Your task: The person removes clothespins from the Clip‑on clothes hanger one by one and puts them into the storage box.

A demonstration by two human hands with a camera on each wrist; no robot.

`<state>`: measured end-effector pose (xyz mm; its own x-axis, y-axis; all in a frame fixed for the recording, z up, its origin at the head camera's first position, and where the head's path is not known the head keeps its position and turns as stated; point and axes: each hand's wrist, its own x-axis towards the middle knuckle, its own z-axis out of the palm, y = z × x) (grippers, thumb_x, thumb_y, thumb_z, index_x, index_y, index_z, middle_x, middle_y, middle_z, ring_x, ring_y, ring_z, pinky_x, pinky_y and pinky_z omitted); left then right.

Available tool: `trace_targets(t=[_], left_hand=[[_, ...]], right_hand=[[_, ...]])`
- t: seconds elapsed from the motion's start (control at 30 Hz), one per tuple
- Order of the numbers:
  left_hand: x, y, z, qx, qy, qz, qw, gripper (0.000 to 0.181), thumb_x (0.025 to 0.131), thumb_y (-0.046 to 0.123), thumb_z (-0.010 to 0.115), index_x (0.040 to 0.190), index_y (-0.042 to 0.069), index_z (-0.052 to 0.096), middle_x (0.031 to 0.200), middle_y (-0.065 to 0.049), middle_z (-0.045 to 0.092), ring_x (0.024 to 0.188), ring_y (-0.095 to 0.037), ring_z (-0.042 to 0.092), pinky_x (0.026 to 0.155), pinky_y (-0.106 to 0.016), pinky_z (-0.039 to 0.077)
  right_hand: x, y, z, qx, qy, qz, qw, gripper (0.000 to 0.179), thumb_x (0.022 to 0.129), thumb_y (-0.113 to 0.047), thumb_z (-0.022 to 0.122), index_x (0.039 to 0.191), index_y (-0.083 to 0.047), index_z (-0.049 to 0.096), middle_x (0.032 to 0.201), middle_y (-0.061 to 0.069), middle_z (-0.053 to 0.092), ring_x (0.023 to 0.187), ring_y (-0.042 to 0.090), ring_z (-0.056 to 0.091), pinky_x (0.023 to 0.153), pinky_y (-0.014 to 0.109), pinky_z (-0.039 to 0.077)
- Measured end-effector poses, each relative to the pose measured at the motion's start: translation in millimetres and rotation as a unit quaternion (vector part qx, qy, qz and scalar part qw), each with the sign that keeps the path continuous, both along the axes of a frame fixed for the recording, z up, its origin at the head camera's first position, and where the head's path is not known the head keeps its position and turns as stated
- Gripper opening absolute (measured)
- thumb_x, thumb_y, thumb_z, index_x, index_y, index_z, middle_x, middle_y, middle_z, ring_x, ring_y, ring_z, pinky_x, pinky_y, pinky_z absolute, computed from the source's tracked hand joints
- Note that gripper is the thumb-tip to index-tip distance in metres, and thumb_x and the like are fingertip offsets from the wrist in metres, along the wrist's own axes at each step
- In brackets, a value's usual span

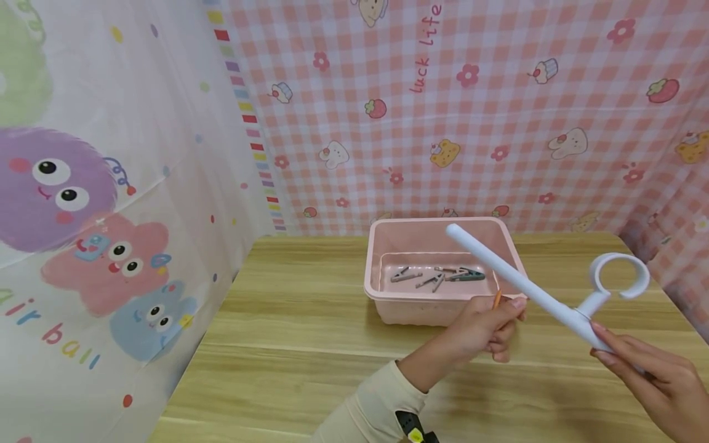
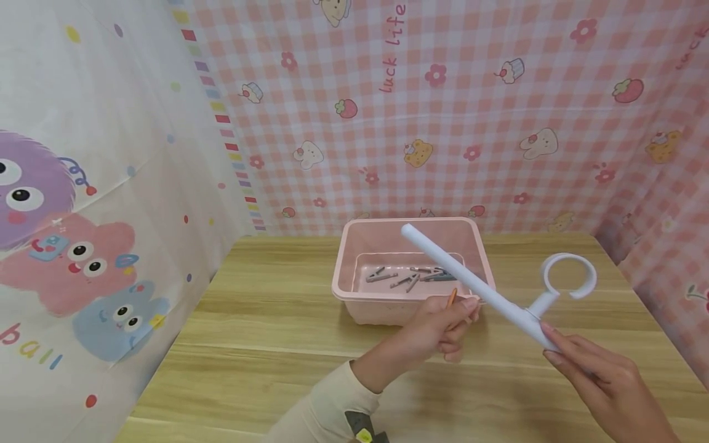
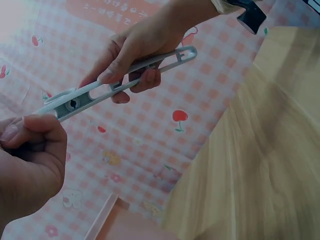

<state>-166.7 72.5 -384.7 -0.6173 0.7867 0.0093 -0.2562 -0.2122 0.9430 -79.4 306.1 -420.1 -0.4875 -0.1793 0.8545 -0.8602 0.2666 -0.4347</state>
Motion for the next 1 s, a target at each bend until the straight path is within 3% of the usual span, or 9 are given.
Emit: trace_targets(t=[0.13, 0.3, 0.5, 0.77, 0.83, 0.9, 0.93, 1.0], left_hand=[[-0.5, -0.1, 0.6, 0.014, -0.030, -0.032, 0.9990, 0.029, 0.112, 0.024, 0.037, 0.087, 0.016, 0.048, 0.050, 0.007, 0.021, 0.040, -0.008, 0.020, 0.046, -0.021, 0.027], [-0.9, -0.9, 1.0, 0.009, -0.020, -0.032, 0.9993, 0.028, 0.112, 0.025, 0.037, 0.088, 0.015, 0.048, 0.050, 0.007, 0.021, 0.041, -0.008, 0.020, 0.046, -0.021, 0.027], [-1.1, -0.6, -0.5, -0.012, 0.010, -0.007, 0.9998, 0.027, 0.111, 0.024, 0.040, 0.091, 0.007, 0.048, 0.052, 0.005, 0.024, 0.042, -0.008, 0.023, 0.045, -0.022, 0.029], [0.5, -0.5, -0.9, -0.041, 0.066, 0.048, 0.9958, 0.034, 0.109, 0.024, 0.047, 0.099, -0.009, 0.051, 0.053, 0.003, 0.033, 0.042, -0.007, 0.032, 0.042, -0.020, 0.034], [0.3, -1.0, -0.7, -0.067, 0.102, 0.064, 0.9905, 0.036, 0.109, 0.025, 0.048, 0.101, -0.009, 0.054, 0.055, 0.004, 0.036, 0.042, -0.006, 0.035, 0.042, -0.019, 0.035], [-0.5, -1.5, -0.8, -0.098, 0.156, 0.083, 0.9794, 0.036, 0.108, 0.028, 0.049, 0.099, -0.005, 0.058, 0.057, 0.005, 0.038, 0.043, -0.004, 0.036, 0.043, -0.017, 0.034], [-1.3, -1.9, -1.0, -0.118, 0.198, 0.093, 0.9686, 0.036, 0.108, 0.030, 0.049, 0.096, -0.003, 0.059, 0.058, 0.006, 0.038, 0.045, -0.002, 0.036, 0.044, -0.015, 0.033], [-2.6, -2.7, -0.9, -0.160, 0.287, 0.114, 0.9377, 0.037, 0.109, 0.033, 0.048, 0.088, 0.003, 0.058, 0.059, 0.007, 0.037, 0.047, 0.001, 0.034, 0.045, -0.013, 0.030]], right_hand=[[1.0, 0.1, 0.1, -0.004, -0.001, 0.010, 0.9999, 0.044, 0.099, -0.005, 0.060, 0.116, 0.035, 0.051, 0.134, 0.004, 0.068, 0.119, 0.004, 0.068, 0.097, 0.010, 0.049], [1.6, -0.4, 0.7, 0.000, -0.001, 0.005, 1.0000, 0.044, 0.099, -0.005, 0.060, 0.116, 0.035, 0.051, 0.134, 0.004, 0.068, 0.118, 0.003, 0.068, 0.097, 0.010, 0.049], [2.8, 1.0, -1.8, 0.014, -0.003, -0.019, 0.9997, 0.045, 0.100, -0.008, 0.060, 0.115, 0.033, 0.053, 0.131, 0.000, 0.070, 0.117, 0.001, 0.068, 0.096, 0.009, 0.049], [3.8, 4.6, -7.4, 0.041, -0.014, -0.063, 0.9970, 0.049, 0.101, -0.015, 0.058, 0.116, 0.032, 0.055, 0.134, -0.004, 0.067, 0.117, -0.002, 0.066, 0.096, 0.008, 0.048], [3.7, 5.1, -7.8, 0.048, -0.015, -0.073, 0.9960, 0.049, 0.101, -0.016, 0.058, 0.116, 0.031, 0.055, 0.134, -0.005, 0.067, 0.118, -0.003, 0.066, 0.096, 0.007, 0.048], [3.9, 5.4, -7.9, 0.054, -0.016, -0.083, 0.9950, 0.049, 0.101, -0.017, 0.057, 0.116, 0.030, 0.056, 0.134, -0.007, 0.067, 0.118, -0.004, 0.065, 0.096, 0.007, 0.048], [3.9, 5.5, -7.9, 0.056, -0.016, -0.087, 0.9945, 0.049, 0.101, -0.017, 0.057, 0.117, 0.030, 0.056, 0.133, -0.007, 0.067, 0.118, -0.004, 0.065, 0.096, 0.007, 0.047], [3.9, 5.8, -7.8, 0.059, -0.017, -0.089, 0.9941, 0.049, 0.101, -0.017, 0.057, 0.117, 0.029, 0.057, 0.133, -0.008, 0.067, 0.118, -0.004, 0.065, 0.097, 0.006, 0.047]])
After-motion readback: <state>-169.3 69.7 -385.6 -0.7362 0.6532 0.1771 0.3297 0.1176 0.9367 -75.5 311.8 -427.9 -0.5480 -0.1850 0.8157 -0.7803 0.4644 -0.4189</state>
